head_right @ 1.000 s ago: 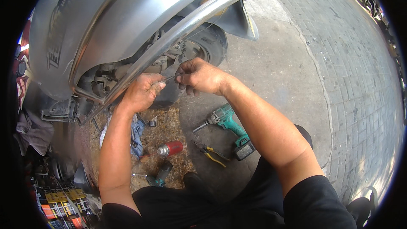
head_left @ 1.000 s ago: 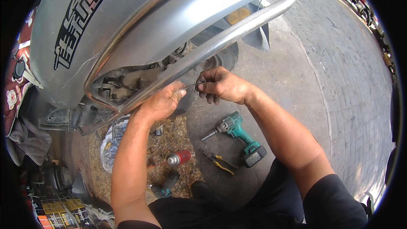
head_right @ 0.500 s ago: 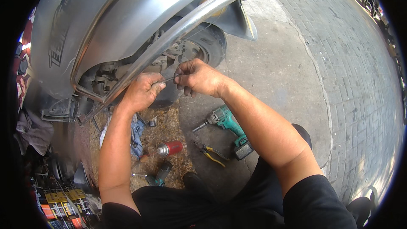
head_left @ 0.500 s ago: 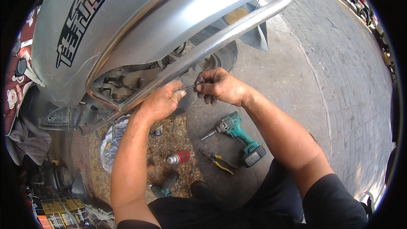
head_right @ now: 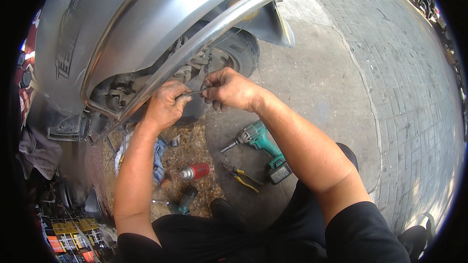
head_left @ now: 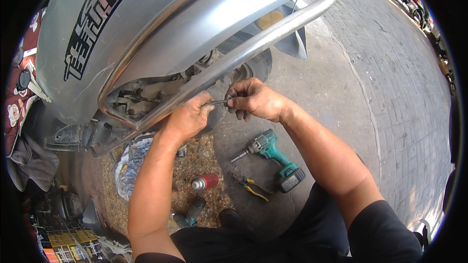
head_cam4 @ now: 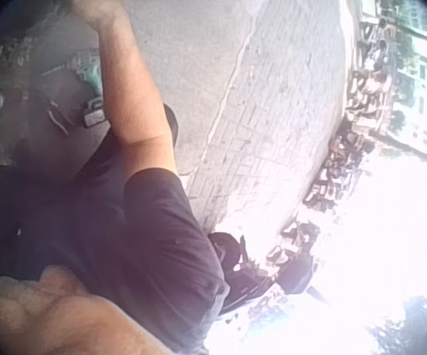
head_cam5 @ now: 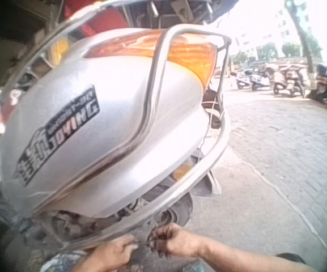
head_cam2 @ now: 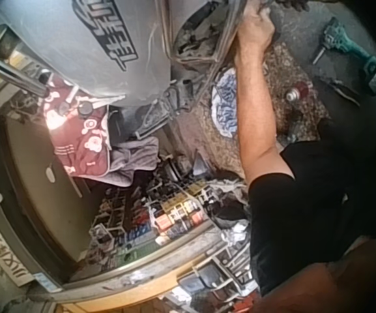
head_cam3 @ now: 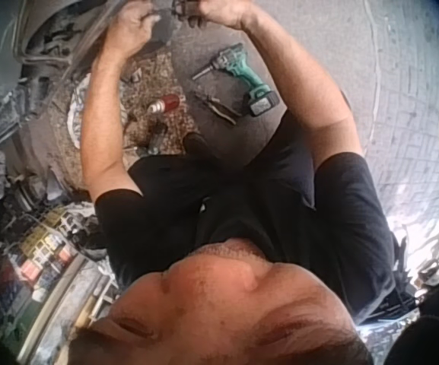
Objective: The person sprays lubricant on the rear wheel area of a scooter, then uses pliers and a cordless impact driver to remove and reattach components near the brake assembly. The person manipulates small metal parts and fasteners by hand.
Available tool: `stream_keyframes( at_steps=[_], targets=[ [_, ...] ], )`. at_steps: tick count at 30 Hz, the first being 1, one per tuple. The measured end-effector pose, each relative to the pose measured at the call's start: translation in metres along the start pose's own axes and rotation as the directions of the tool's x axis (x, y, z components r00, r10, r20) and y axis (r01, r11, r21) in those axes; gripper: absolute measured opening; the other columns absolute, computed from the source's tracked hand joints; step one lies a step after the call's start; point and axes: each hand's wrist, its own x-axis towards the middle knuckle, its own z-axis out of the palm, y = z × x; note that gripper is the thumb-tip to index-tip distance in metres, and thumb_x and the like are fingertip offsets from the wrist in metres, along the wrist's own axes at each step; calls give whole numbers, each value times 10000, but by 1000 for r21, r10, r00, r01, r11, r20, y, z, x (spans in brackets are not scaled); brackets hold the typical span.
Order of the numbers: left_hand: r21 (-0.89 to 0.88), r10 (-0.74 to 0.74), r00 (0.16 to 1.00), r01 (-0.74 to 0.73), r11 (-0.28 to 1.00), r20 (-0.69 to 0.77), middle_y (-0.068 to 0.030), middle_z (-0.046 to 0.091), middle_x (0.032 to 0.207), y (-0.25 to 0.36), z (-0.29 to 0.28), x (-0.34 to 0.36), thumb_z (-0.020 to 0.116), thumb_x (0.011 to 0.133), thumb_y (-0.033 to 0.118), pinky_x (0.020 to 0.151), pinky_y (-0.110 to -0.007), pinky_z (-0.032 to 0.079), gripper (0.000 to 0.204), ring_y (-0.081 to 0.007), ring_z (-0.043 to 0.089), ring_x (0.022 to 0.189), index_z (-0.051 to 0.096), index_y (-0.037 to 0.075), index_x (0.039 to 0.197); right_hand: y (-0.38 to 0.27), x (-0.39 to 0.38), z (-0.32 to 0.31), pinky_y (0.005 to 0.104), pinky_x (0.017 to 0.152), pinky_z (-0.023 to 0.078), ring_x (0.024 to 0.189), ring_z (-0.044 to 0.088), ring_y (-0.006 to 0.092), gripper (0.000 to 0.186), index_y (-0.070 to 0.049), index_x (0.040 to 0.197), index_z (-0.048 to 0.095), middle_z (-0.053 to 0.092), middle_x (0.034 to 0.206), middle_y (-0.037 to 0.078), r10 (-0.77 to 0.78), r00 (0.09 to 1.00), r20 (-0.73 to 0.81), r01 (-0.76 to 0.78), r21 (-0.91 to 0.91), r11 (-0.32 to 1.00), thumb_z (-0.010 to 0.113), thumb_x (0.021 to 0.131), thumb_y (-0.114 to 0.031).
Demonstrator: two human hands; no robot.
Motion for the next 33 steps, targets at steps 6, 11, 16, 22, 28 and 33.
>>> stream_keyframes(
  at_steps=[6,11,16,22,28,33],
  targets=[
    [64,6,1000,-6,998,5,-177,673,903,-2,2,-1,671,854,44,758,-433,520,88,-365,649,849,678,15,937,0,0,-2,263,568,515,649,637,114,68,-26,937,671,677,789,27,-10,1000,11,10,-33,999,649,942,-90],
    [67,16,1000,-16,998,-1,-154,662,869,-2,3,1,729,776,2,763,-404,516,121,-331,645,851,698,-15,892,-1,-1,-1,261,568,511,657,640,114,78,-25,946,675,677,790,26,-9,1000,10,10,-47,999,661,936,-101],
    [77,9,1000,-11,997,28,-160,658,881,-2,2,1,721,784,-1,779,-406,515,126,-335,643,870,697,-18,906,-1,-1,1,263,569,507,665,638,113,95,-29,946,679,671,785,22,15,1000,-2,-15,-62,998,679,932,-123],
    [91,24,1000,-23,996,-17,-151,650,869,-3,2,0,715,794,-24,783,-406,513,128,-331,644,879,690,-27,920,1,1,3,267,567,504,659,632,114,103,-34,928,680,669,779,22,32,999,-16,-34,-83,996,681,934,-137],
    [94,1,998,-7,996,69,-157,646,945,-10,-1,2,718,788,-28,785,-414,504,172,-330,635,907,682,-26,957,0,0,3,271,579,511,662,633,119,104,-34,929,686,666,771,27,39,998,-53,-44,-95,994,676,936,-137],
    [189,119,993,-119,975,14,-159,648,901,-15,-2,1,715,794,-8,788,-440,506,175,-364,636,889,681,-17,965,4,4,18,309,601,516,651,628,133,144,-3,941,686,657,736,57,-174,977,-124,117,-376,919,667,941,-145]
  ],
)
